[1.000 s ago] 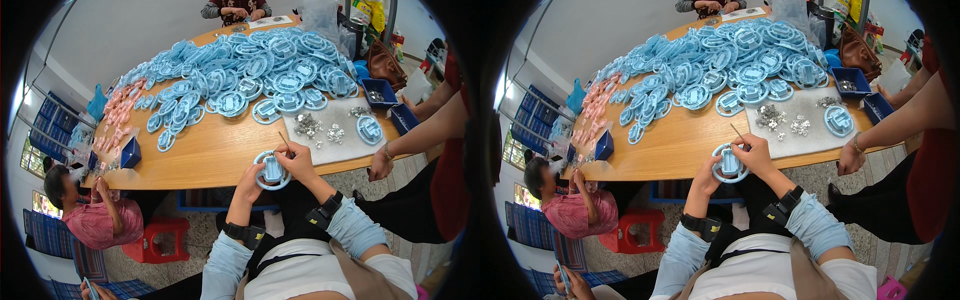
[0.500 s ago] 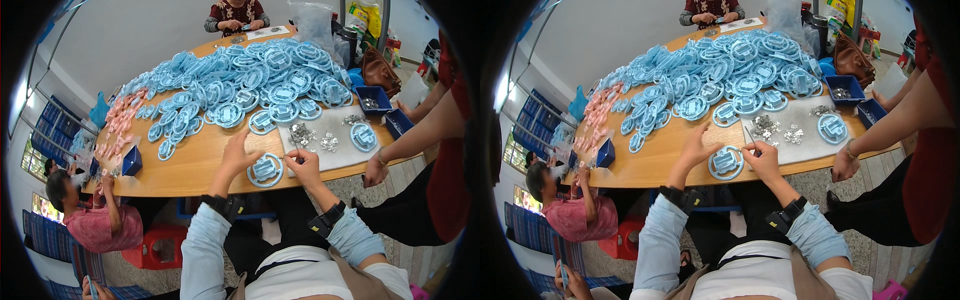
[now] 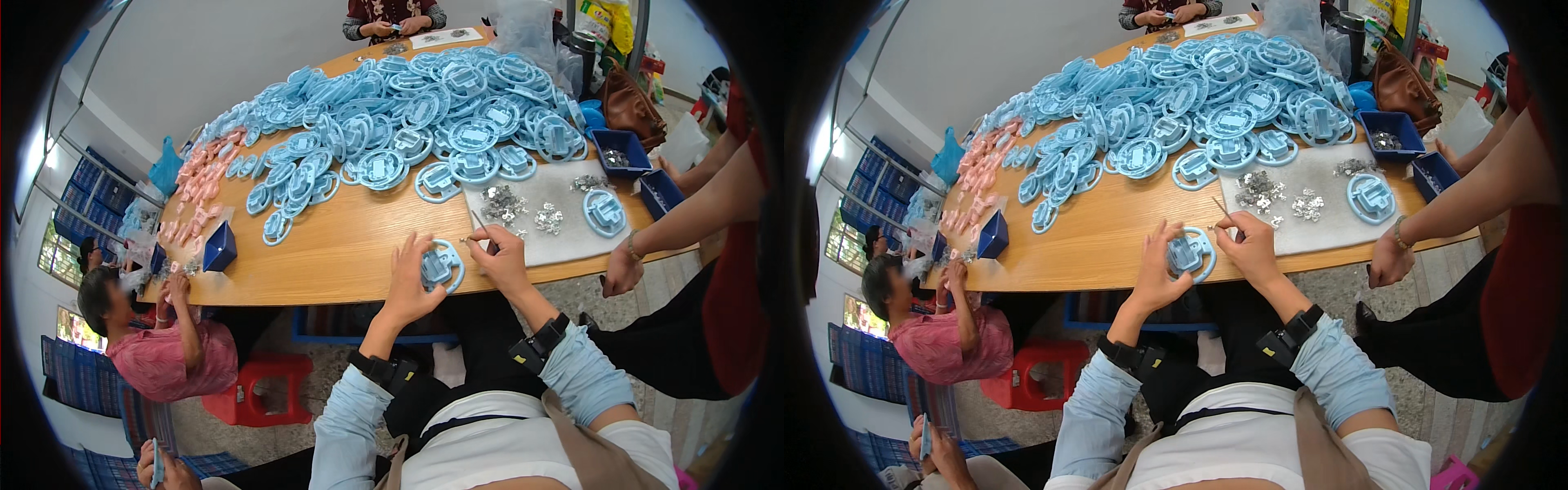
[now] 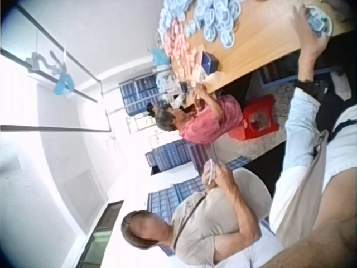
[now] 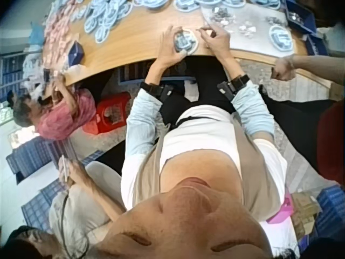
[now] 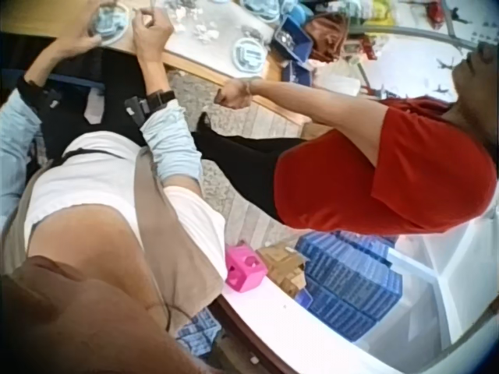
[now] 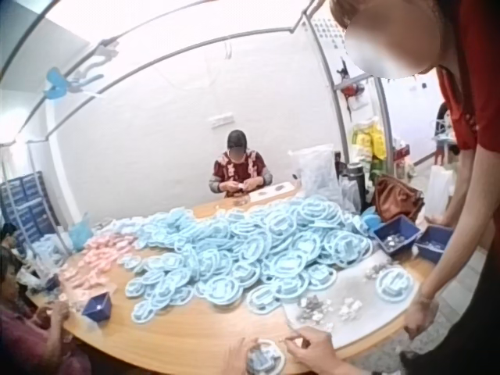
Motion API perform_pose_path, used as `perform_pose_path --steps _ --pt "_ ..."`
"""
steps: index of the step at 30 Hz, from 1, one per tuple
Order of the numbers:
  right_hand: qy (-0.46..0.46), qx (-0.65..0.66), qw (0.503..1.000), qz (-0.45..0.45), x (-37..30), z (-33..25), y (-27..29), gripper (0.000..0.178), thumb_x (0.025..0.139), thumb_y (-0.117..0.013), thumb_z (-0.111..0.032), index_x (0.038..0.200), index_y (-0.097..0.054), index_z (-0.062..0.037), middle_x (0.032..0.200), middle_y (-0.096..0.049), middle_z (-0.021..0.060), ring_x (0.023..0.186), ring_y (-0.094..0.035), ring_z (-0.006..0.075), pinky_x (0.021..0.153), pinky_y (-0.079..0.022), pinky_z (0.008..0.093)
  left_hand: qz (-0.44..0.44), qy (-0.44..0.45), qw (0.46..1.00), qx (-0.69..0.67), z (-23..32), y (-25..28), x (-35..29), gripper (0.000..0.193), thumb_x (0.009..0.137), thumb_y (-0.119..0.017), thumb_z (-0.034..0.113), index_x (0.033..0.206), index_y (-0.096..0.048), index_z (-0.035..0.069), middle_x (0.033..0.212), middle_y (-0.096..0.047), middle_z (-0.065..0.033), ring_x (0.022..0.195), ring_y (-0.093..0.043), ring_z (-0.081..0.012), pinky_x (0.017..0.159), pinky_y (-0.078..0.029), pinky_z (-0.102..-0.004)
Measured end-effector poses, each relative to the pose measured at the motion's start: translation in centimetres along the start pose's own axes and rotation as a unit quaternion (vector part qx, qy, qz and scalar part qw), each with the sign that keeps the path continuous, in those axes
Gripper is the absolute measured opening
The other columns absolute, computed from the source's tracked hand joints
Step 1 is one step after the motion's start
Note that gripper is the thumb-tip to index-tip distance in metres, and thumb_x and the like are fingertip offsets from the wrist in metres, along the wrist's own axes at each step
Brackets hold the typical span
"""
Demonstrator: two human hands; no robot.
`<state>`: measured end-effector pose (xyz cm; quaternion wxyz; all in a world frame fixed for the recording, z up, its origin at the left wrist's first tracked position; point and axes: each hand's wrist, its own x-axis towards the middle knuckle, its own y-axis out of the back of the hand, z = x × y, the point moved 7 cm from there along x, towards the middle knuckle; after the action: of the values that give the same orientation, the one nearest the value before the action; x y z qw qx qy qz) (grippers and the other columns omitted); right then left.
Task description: Assemble small plastic pieces into circular frames at a manufacturing workstation.
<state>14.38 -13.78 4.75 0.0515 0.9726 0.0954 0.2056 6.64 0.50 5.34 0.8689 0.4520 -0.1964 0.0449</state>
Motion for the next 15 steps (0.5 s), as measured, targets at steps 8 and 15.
perform_pose_path --steps 8,15 --pt "0.027 -0.036 0.992 -0.117 1.2 -0.6 -4.0 0.012 0.068 -0.061 -0.007 0.078 -0.062 -0.0012 0.072 -0.060 0.0061 0.050 -0.051 0.0134 0.046 -0.039 0.0245 0.100 0.093 0.989 -0.050 -1.6 -0.4 -1.6 0.087 0.057 -0.080 0.021 0.125 -0.031 -0.004 0.105 -0.053 -0.0169 0.098 -0.054 -0.0290 0.082 -0.044 -0.0350" --pt "0.040 -0.025 0.984 -0.173 0.5 0.0 -6.4 0.011 0.068 -0.061 -0.008 0.076 -0.061 -0.0011 0.071 -0.059 0.0084 0.054 -0.053 0.0185 0.048 -0.041 0.0276 0.107 0.103 0.984 -0.095 -2.3 -0.1 -2.1 0.085 0.057 -0.082 0.023 0.122 -0.034 -0.003 0.104 -0.054 -0.0170 0.097 -0.056 -0.0282 0.081 -0.046 -0.0344"
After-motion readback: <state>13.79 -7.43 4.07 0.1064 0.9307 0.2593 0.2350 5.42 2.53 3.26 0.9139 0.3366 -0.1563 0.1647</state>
